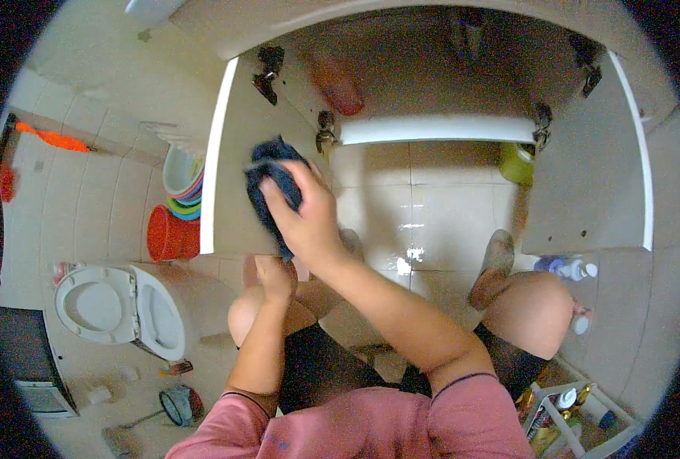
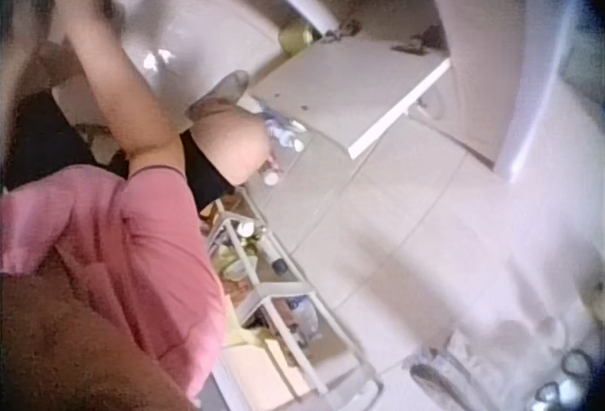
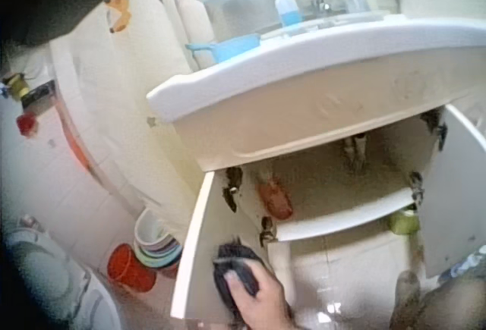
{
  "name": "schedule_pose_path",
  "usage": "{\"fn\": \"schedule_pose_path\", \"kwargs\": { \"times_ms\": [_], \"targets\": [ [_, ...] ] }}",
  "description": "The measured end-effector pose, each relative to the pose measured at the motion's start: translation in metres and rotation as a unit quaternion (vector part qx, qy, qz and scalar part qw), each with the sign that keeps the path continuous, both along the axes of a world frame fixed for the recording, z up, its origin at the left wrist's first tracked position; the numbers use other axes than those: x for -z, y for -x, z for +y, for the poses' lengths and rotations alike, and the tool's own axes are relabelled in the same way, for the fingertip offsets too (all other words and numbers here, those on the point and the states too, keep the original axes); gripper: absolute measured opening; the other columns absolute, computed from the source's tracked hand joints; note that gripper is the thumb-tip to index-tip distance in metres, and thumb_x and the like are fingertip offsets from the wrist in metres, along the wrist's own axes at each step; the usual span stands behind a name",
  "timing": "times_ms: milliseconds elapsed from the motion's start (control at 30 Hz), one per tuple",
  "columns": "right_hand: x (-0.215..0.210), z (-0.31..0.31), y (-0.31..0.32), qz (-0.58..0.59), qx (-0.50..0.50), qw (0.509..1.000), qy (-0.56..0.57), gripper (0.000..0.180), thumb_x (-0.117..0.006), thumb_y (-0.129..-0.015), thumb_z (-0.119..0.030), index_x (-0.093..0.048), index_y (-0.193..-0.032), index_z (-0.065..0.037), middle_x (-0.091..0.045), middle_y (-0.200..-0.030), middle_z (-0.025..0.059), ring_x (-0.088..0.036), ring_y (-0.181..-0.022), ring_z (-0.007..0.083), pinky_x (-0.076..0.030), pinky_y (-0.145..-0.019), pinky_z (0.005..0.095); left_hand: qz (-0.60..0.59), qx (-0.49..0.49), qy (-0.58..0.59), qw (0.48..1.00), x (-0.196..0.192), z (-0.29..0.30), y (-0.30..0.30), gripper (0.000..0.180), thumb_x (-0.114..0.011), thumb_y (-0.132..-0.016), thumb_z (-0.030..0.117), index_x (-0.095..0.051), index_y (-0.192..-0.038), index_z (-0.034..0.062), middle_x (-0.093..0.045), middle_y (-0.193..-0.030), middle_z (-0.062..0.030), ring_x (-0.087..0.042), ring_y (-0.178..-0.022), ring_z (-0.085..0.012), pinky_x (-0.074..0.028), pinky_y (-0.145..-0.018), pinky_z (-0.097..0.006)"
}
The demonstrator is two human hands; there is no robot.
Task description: The person wipes the interior and exterior surfaces of a bathroom cabinet with a cloth, then opens a drawer to clean the inside and the various toiletries contained within.
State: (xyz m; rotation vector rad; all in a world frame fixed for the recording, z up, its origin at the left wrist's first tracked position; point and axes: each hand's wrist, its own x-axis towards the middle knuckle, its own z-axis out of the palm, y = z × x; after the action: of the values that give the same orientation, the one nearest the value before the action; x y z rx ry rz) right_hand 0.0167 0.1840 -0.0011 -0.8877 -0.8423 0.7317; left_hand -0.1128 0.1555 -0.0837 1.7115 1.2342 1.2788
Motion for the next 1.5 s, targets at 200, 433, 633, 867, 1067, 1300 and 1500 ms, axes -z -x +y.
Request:
{"fn": "schedule_pose_path", "kwargs": {
  "times_ms": [200, 433, 633, 867, 1067, 1300, 1500],
  "targets": [
    [-0.042, 0.095, -0.032, -0.075, 0.105, 0.991, -0.023, 0.031, -0.062, -0.088, -0.024, -0.059, -0.104, 0.002, -0.061, -0.097, 0.0208, -0.059, -0.09, 0.0358, -0.046, -0.082, 0.0397, 0.153, -0.012, 0.002, 0.988, 0.048, 0.002, 0.035, 0.032, -0.042, -0.099, 0.029, -0.049, -0.119, 0.0045, -0.055, -0.113, -0.0065, -0.054, -0.102, -0.019, -0.044, -0.089, -0.032],
    [0.069, -0.004, 0.008, -0.064, 0.036, 0.984, 0.165, 0.026, -0.057, -0.093, -0.018, -0.057, -0.111, 0.002, -0.06, -0.103, 0.0162, -0.058, -0.094, 0.025, -0.045, -0.085, 0.0318, 0.054, -0.067, -0.034, 0.996, 0.032, -0.006, 0.021, 0.031, -0.044, -0.098, 0.028, -0.05, -0.117, 0.0043, -0.055, -0.113, -0.0067, -0.052, -0.104, -0.0193, -0.043, -0.09, -0.035],
    [0.143, -0.033, -0.007, -0.017, -0.049, 0.96, 0.274, 0.026, -0.055, -0.095, -0.02, -0.058, -0.112, 0.0, -0.062, -0.098, 0.0095, -0.056, -0.087, 0.0182, -0.044, -0.08, 0.0281, -0.141, -0.089, 0.143, 0.976, -0.022, -0.02, -0.026, 0.028, -0.042, -0.098, 0.026, -0.053, -0.104, 0.0007, -0.056, -0.101, -0.0103, -0.053, -0.092, -0.0222, -0.043, -0.081, -0.037],
    [0.125, -0.101, -0.062, 0.123, -0.161, 0.906, 0.372, 0.022, -0.056, -0.093, -0.02, -0.057, -0.107, -0.002, -0.063, -0.084, 0.0071, -0.06, -0.066, 0.0148, -0.051, -0.058, 0.0292, -0.085, 0.055, 0.059, 0.993, -0.039, -0.011, -0.067, 0.043, -0.036, -0.101, 0.032, -0.056, -0.094, -0.0051, -0.047, -0.07, -0.0062, -0.044, -0.065, -0.0151, -0.042, -0.065, -0.031],
    [0.104, -0.139, -0.078, 0.173, -0.11, 0.904, 0.376, 0.028, -0.06, -0.09, -0.023, -0.055, -0.106, 0.0, -0.062, -0.082, 0.0084, -0.061, -0.066, 0.0182, -0.05, -0.059, 0.0314, -0.079, 0.129, 0.041, 0.988, -0.028, -0.007, -0.09, 0.034, -0.042, -0.099, 0.028, -0.057, -0.106, -0.0014, -0.053, -0.128, -0.027, -0.061, -0.103, -0.0243, -0.044, -0.084, -0.03],
    [0.082, -0.142, -0.088, 0.148, -0.091, 0.912, 0.372, 0.026, -0.057, -0.09, -0.017, -0.055, -0.109, 0.001, -0.064, -0.092, 0.0073, -0.065, -0.078, 0.0164, -0.052, -0.07, 0.0289, -0.084, 0.242, 0.063, 0.965, -0.04, 0.001, -0.135, 0.039, -0.057, -0.085, 0.009, -0.051, -0.123, 0.0013, -0.012, -0.149, -0.0344, -0.035, -0.135, -0.0324, -0.034, -0.105, -0.035],
    [0.063, -0.142, -0.093, 0.194, -0.052, 0.906, 0.373, 0.024, -0.059, -0.091, -0.019, -0.056, -0.105, 0.0, -0.064, -0.089, 0.0069, -0.061, -0.074, 0.0151, -0.05, -0.068, 0.0287, -0.016, 0.227, -0.012, 0.974, -0.032, 0.015, -0.163, 0.056, -0.059, -0.079, 0.004, -0.045, -0.133, 0.0037, -0.002, -0.15, -0.0339, -0.017, -0.141, -0.0396, -0.025, -0.111, -0.038]
  ]
}}
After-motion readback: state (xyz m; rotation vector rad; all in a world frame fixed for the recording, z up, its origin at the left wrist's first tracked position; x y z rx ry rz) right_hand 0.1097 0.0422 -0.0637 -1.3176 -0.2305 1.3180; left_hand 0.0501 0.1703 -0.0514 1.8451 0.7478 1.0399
